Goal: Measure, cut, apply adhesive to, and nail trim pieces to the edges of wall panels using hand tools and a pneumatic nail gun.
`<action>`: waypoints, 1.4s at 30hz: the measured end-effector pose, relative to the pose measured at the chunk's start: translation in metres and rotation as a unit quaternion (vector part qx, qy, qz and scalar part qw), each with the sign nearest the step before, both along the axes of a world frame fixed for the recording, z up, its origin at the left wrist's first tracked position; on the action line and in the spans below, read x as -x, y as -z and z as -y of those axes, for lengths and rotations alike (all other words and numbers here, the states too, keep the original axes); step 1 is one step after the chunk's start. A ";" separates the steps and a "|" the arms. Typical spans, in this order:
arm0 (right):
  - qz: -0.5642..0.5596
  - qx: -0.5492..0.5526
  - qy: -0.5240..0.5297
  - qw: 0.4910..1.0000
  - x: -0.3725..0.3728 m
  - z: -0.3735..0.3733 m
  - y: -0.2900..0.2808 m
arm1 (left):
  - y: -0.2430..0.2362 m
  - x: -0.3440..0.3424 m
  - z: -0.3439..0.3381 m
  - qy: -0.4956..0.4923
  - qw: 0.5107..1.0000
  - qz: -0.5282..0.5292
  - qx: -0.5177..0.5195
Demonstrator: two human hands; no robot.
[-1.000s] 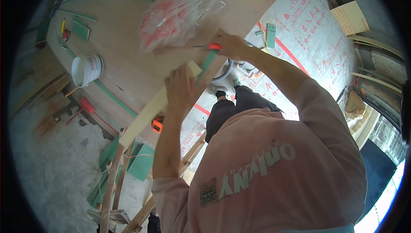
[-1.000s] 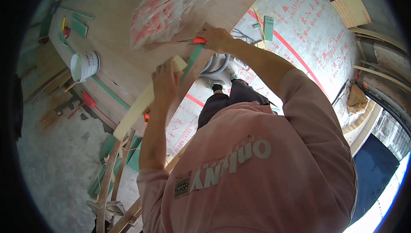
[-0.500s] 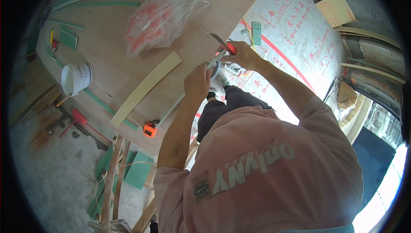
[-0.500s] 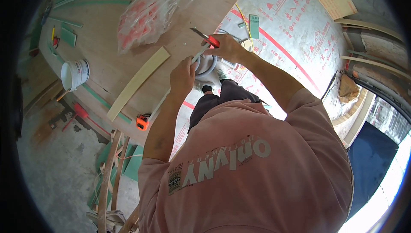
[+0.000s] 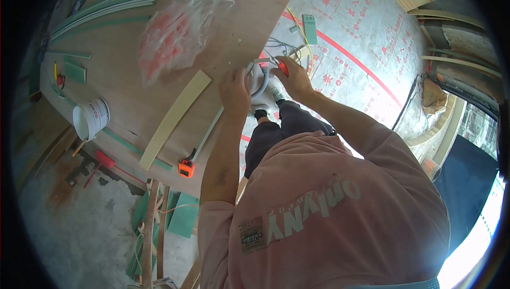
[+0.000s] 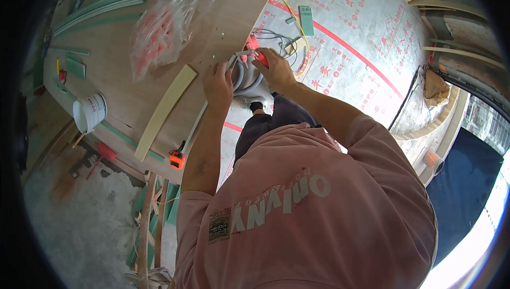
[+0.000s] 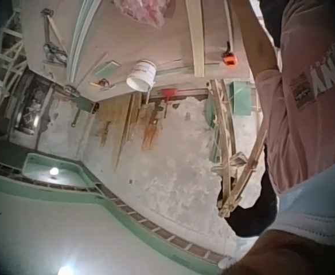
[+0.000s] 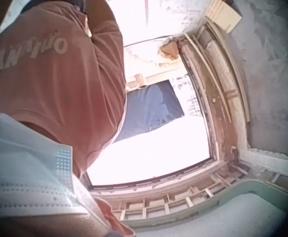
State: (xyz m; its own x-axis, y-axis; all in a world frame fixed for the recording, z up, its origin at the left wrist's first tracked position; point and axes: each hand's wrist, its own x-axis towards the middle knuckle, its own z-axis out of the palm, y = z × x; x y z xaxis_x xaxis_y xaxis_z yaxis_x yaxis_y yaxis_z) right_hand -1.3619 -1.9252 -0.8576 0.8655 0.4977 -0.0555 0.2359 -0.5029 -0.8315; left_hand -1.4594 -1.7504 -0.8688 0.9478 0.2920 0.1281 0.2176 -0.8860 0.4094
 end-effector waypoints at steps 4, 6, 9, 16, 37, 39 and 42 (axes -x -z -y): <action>-0.094 0.129 -0.090 0.983 0.018 0.002 -0.015 | 0.003 0.002 0.000 0.001 1.000 -0.019 0.001; -0.094 0.135 -0.090 0.982 0.017 -0.003 -0.015 | 0.004 0.002 -0.002 0.003 1.000 -0.012 0.012; -0.089 0.143 -0.098 0.981 0.014 -0.004 -0.003 | 0.004 -0.001 0.000 0.002 1.000 0.001 0.020; -0.082 0.148 -0.116 0.979 0.014 -0.005 0.000 | 0.007 0.000 -0.002 -0.006 1.000 -0.005 0.030; -0.105 0.149 -0.147 0.972 0.009 -0.006 0.028 | 0.005 -0.001 -0.006 0.019 0.998 0.028 0.051; -0.098 0.159 -0.151 0.971 0.007 -0.005 0.029 | 0.004 -0.001 -0.006 0.016 0.998 0.028 0.051; -0.082 0.160 -0.158 0.971 0.006 -0.003 0.032 | 0.003 -0.001 -0.008 0.021 0.998 0.032 0.059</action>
